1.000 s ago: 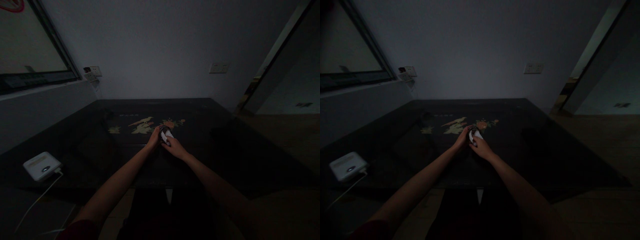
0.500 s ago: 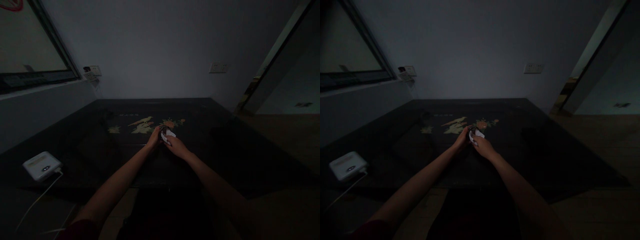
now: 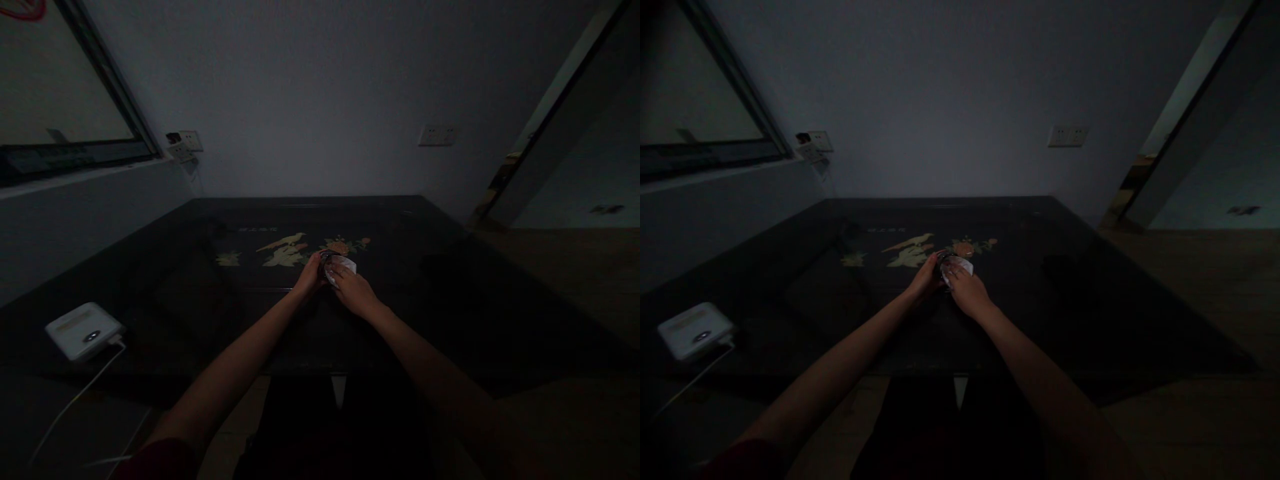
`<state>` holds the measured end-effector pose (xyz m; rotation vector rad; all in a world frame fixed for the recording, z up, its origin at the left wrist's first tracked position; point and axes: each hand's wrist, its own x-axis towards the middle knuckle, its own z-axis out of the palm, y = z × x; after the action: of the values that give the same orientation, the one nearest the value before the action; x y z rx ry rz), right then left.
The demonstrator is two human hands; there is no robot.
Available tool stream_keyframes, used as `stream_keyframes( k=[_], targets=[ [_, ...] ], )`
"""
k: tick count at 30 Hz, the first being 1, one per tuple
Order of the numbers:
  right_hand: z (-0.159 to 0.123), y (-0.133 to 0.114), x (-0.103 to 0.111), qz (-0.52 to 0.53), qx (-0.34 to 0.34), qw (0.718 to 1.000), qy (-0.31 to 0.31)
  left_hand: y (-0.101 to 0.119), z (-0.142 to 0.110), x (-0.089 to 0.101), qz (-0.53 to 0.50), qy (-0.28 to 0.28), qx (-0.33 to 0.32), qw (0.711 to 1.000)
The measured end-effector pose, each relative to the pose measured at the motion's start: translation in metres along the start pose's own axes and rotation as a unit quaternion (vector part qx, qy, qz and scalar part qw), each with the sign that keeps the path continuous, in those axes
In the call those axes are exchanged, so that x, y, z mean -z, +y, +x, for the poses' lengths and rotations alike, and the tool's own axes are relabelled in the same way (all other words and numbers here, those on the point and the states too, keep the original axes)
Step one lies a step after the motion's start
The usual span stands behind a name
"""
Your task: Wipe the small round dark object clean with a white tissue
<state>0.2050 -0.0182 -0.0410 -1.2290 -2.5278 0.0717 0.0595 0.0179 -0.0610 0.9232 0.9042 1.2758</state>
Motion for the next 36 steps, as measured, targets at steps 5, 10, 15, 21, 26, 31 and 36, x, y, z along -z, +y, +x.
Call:
stream_keyframes(
  k=[5,10,15,21,26,31,36],
  targets=[
    [0.002,0.001,-0.009,0.102,-0.013,0.995,0.01,0.003,-0.003,-0.001,0.004,-0.004,-0.009,1.0],
    [0.009,0.005,-0.024,0.218,0.006,0.975,0.047,0.008,-0.006,-0.004,0.014,0.023,0.003,1.0],
    [0.012,0.006,-0.025,0.337,-0.035,0.94,0.045,0.012,-0.01,-0.005,0.044,0.03,-0.006,0.999],
    [0.011,0.002,-0.02,0.302,-0.06,0.951,0.028,0.012,-0.009,-0.007,0.039,0.04,0.003,0.998],
    [0.007,0.004,-0.01,0.226,-0.034,0.973,0.0,0.012,-0.009,-0.009,0.007,0.034,0.008,0.999],
    [0.002,0.009,0.001,0.138,-0.015,0.99,-0.007,0.011,-0.01,-0.007,-0.009,0.019,0.002,1.0],
    [0.002,0.012,0.003,0.035,0.014,0.999,0.002,0.01,-0.011,-0.007,-0.022,0.005,0.002,1.0]
  ],
)
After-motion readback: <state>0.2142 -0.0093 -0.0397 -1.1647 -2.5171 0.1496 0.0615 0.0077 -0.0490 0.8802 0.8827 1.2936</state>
